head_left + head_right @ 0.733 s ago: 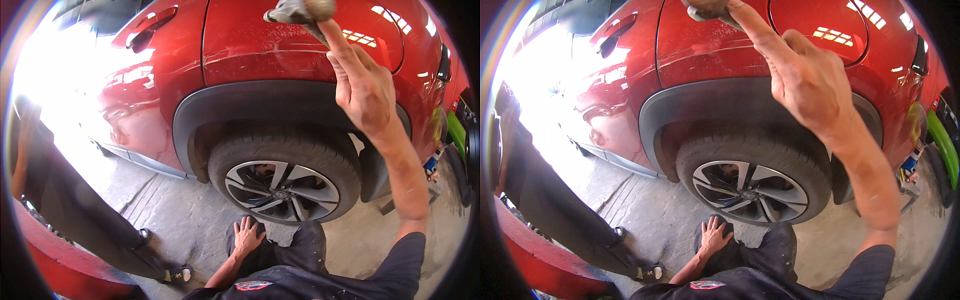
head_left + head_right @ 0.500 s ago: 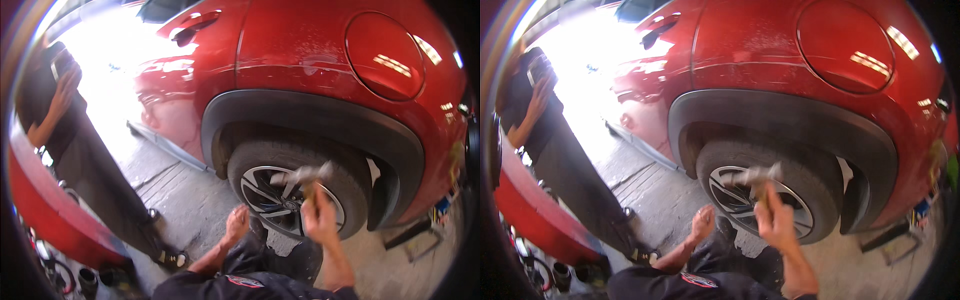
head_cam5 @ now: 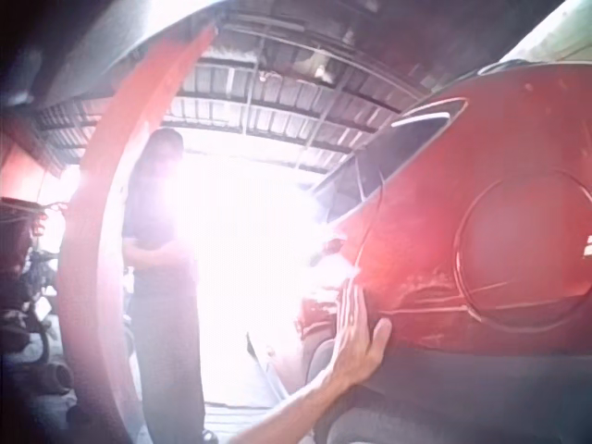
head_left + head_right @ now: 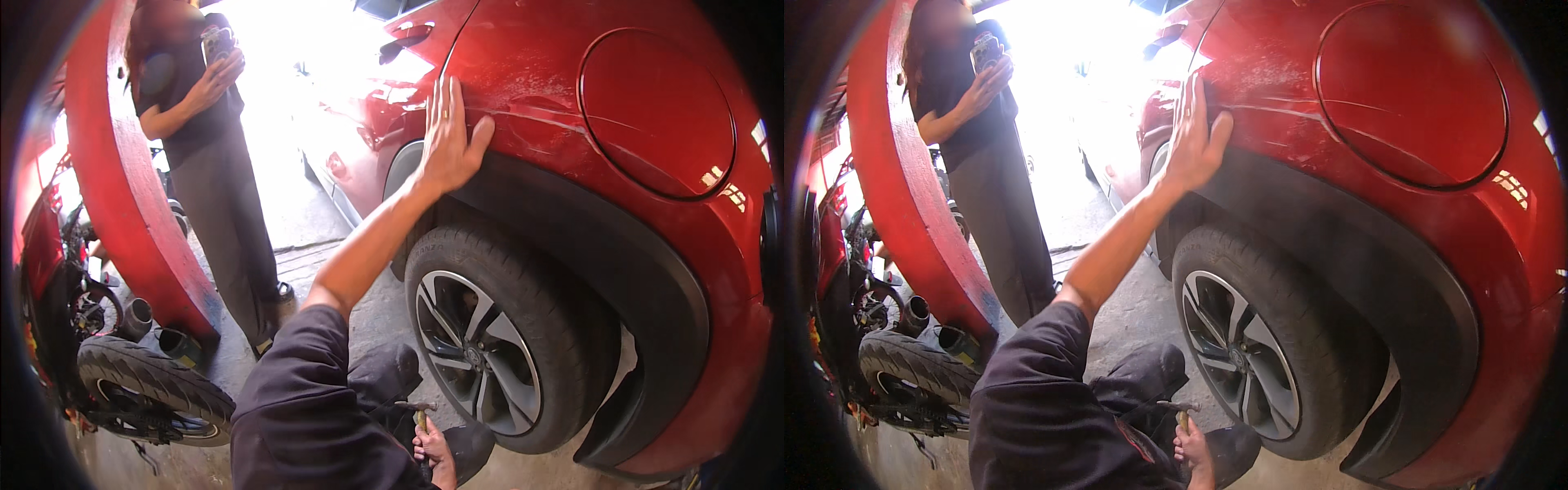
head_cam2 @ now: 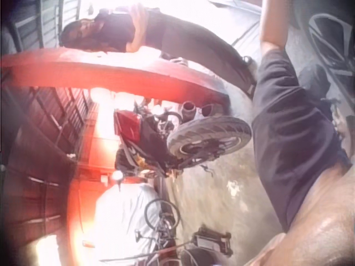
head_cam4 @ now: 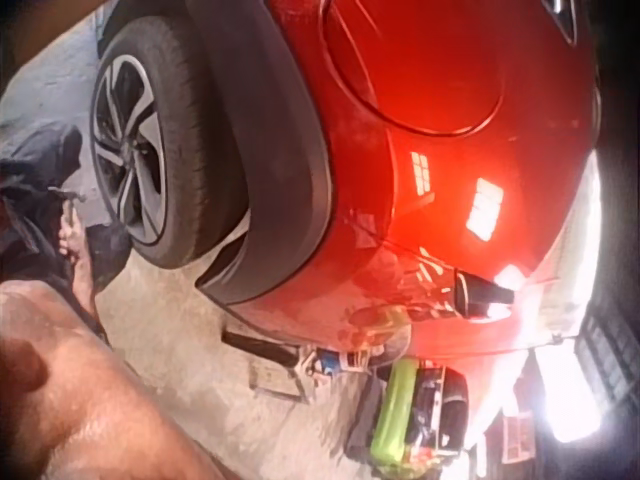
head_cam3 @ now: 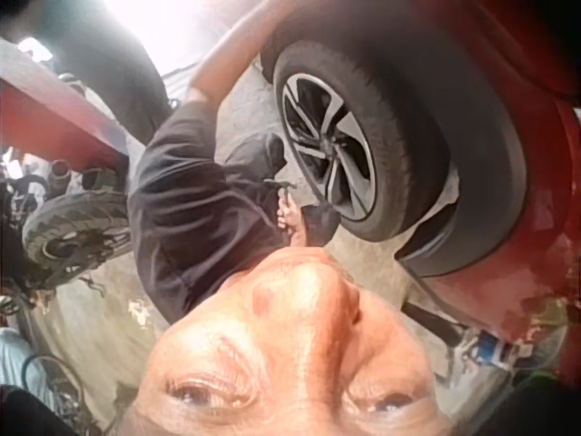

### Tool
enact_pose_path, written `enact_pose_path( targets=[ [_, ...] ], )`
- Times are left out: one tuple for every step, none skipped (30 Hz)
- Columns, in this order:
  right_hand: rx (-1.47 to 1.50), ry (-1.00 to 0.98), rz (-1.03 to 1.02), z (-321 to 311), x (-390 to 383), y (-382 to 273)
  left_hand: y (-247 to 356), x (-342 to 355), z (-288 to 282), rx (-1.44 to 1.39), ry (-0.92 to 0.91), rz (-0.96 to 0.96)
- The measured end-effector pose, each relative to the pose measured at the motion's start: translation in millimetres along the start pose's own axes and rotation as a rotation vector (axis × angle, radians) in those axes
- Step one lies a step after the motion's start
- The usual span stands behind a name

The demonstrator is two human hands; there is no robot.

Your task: The person uses a hammer to repeatedly tap the rear quarter panel of a red car, likely to repair a dent. They frequently pause to feel the panel with their hand to check the surface contour.

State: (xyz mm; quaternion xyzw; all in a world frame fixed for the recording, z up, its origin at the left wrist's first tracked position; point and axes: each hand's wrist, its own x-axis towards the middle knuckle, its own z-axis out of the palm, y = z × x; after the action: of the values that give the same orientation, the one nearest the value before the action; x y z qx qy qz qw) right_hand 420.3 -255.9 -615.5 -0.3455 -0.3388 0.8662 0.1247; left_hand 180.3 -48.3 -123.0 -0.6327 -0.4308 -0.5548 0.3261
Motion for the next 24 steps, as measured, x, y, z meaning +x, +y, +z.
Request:
enact_pose_path(
  targets=[
    [0.032,-0.001,0.007,-5,4,2,-3,23,7,0.025,0.017,0.027],
    [0.069,-0.003,0.01,-10,12,1,-5,43,8,-0.051,-0.025,-0.052],
    [0.083,-0.011,-0.013,-9,13,0,-4,66,7,-0.091,-0.037,-0.055],
    [0.085,-0.01,-0.017,-11,17,3,-5,88,5,-0.124,-0.055,-0.064],
    [0.089,-0.007,-0.018,-12,22,7,-15,113,8,-0.078,-0.083,-0.057],
    [0.09,-0.006,-0.015,-12,27,9,-29,144,13,-0.027,-0.109,-0.052],
    [0.081,-0.031,0.005,-9,26,13,-62,183,13,0.035,-0.139,0.038],
    [0.076,-0.041,0.003,-7,27,13,-66,200,19,0.029,-0.159,0.093],
    [0.073,-0.032,-0.004,-9,28,12,-58,209,25,0.006,-0.174,0.144],
    [0.069,-0.028,-0.009,-9,30,14,-48,217,31,-0.058,-0.172,0.15],
    [0.098,0.004,-0.008,-10,33,12,-17,224,42,-0.144,-0.172,0.163],
    [0.108,0.015,-0.015,-10,32,11,5,222,46,-0.218,-0.169,0.17],
    [0.11,0.019,-0.015,-9,28,8,15,209,43,-0.196,-0.145,0.206],
    [0.107,0.02,-0.013,-8,26,7,22,191,42,-0.156,-0.097,0.193],
    [0.1,0.02,-0.009,-8,25,8,31,173,41,-0.115,-0.05,0.182],
    [0.095,0.021,-0.008,-9,25,8,40,154,40,-0.077,-0.002,0.172],
    [0.088,0.021,-0.005,-9,27,8,56,136,34,-0.112,-0.031,0.153],
    [0.095,0.027,-0.008,-9,30,9,77,119,27,-0.152,-0.058,0.135],
    [0.097,0.031,-0.005,-11,32,11,92,102,21,-0.185,-0.085,0.112],
    [0.101,0.037,-0.003,-11,33,13,97,87,18,-0.171,-0.086,0.108],
    [0.09,0.037,0.002,-10,31,10,101,74,17,-0.162,-0.087,0.107],
    [0.081,0.018,0.001,-10,31,10,104,61,16,-0.154,-0.089,0.106],
    [0.072,0.003,-0.003,-11,30,9,106,50,15,-0.147,-0.095,0.106],
    [0.062,-0.012,-0.005,-11,29,10,108,38,14,-0.14,-0.101,0.105]
  ],
)
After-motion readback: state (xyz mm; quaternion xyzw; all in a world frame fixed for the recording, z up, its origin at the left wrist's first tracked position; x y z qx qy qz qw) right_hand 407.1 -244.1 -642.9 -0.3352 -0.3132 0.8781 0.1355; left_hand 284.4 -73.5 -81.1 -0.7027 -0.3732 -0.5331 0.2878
